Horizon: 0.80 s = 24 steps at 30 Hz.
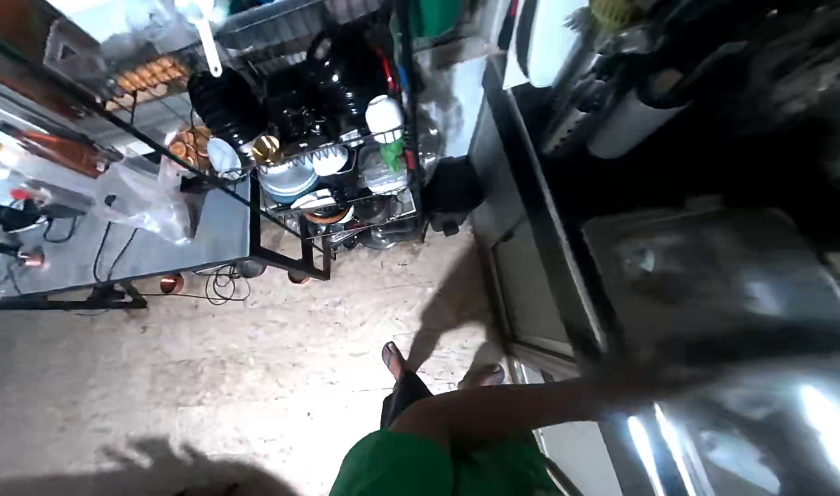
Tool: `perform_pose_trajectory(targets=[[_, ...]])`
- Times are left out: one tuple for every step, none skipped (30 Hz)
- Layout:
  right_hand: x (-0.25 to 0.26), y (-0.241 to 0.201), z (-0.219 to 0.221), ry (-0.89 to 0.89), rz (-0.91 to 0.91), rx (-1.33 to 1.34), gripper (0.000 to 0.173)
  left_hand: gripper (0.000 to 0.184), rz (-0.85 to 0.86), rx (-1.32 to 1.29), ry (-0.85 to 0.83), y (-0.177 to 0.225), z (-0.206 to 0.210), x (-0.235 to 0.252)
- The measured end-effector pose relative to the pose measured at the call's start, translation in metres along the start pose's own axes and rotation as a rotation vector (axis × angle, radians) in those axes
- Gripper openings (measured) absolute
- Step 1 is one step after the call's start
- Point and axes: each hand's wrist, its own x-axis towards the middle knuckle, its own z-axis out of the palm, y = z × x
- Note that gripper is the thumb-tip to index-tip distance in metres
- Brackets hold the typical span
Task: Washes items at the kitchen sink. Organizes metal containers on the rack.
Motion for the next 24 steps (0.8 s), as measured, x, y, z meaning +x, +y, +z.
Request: perform_pose_trajectory(targets=[[0.000, -0.026, 0.009, -0.123, 0.019, 0.013, 0.089, 0.076, -0.052, -0.009, 0.072, -0.040, 0.009, -0.019], [0.000, -0.064, 0.015, -0.168, 0.007, 0.022, 0.090, 0.081, -0.111, 0.017, 0.140, -0.076, 0.013, -0.039], [-0.004, -0.105, 0.024, -0.141, -0.042, 0.029, 0.081, 0.081, -0.186, 0.047, 0.125, -0.111, 0.010, -0.062], [-0.014, -0.143, 0.036, -0.131, -0.078, 0.047, 0.069, 0.070, -0.259, 0.038, 0.098, -0.141, 0.002, -0.089], [-0.024, -0.177, 0.053, -0.177, -0.092, 0.061, 0.058, 0.057, -0.339, -0.007, 0.085, -0.170, -0.008, -0.119], [-0.032, -0.215, 0.068, -0.302, -0.084, 0.103, 0.049, 0.052, -0.435, -0.076, 0.072, -0.200, -0.018, -0.147], [-0.035, -0.249, 0.085, -0.458, -0.078, 0.106, 0.045, 0.051, -0.538, -0.160, 0.078, -0.226, -0.030, -0.173], [-0.037, -0.279, 0.107, -0.600, -0.070, 0.081, 0.042, 0.052, -0.625, -0.220, 0.110, -0.250, -0.040, -0.199], [-0.040, -0.307, 0.129, -0.718, -0.071, 0.063, 0.040, 0.052, -0.703, -0.248, 0.152, -0.273, -0.048, -0.226], [-0.044, -0.336, 0.150, -0.806, -0.082, 0.044, 0.038, 0.053, -0.773, -0.266, 0.184, -0.293, -0.055, -0.252], [-0.048, -0.364, 0.168, -0.852, -0.116, 0.019, 0.036, 0.052, -0.836, -0.283, 0.231, -0.315, -0.060, -0.274], [-0.050, -0.389, 0.188, -0.883, -0.161, 0.005, 0.035, 0.052, -0.892, -0.295, 0.266, -0.336, -0.067, -0.293], [-0.051, -0.410, 0.209, -0.906, -0.218, -0.004, 0.034, 0.049, -0.945, -0.325, 0.284, -0.357, -0.075, -0.309], [-0.051, -0.430, 0.231, -0.945, -0.269, -0.018, 0.035, 0.047, -0.992, -0.354, 0.301, -0.378, -0.082, -0.323], [-0.053, -0.448, 0.256, -0.992, -0.316, -0.034, 0.037, 0.045, -1.031, -0.367, 0.316, -0.400, -0.084, -0.336], [-0.054, -0.466, 0.281, -1.035, -0.364, -0.055, 0.038, 0.045, -1.063, -0.376, 0.326, -0.422, -0.085, -0.349], [-0.056, -0.485, 0.308, -1.069, -0.412, -0.070, 0.038, 0.044, -1.080, -0.384, 0.347, -0.448, -0.082, -0.359], [-0.062, -0.502, 0.336, -1.090, -0.459, -0.078, 0.036, 0.044, -1.101, -0.394, 0.358, -0.475, -0.075, -0.369], [-0.069, -0.521, 0.367, -1.091, -0.511, -0.097, 0.031, 0.044, -1.121, -0.398, 0.371, -0.504, -0.069, -0.377], [-0.074, -0.541, 0.401, -1.066, -0.576, -0.113, 0.026, 0.043, -1.133, -0.395, 0.409, -0.537, -0.067, -0.383], [-0.082, -0.560, 0.432, -1.074, -0.622, -0.130, 0.023, 0.043, -1.144, -0.397, 0.450, -0.569, -0.062, -0.387], [-0.090, -0.573, 0.463, -1.119, -0.657, -0.149, 0.021, 0.042, -1.155, -0.401, 0.496, -0.599, -0.053, -0.389], [-0.097, -0.584, 0.495, -1.174, -0.688, -0.149, 0.023, 0.041, -1.159, -0.401, 0.546, -0.631, -0.045, -0.390], [-0.105, -0.592, 0.528, -1.239, -0.721, -0.147, 0.033, 0.039, -1.163, -0.403, 0.593, -0.662, -0.038, -0.390]])
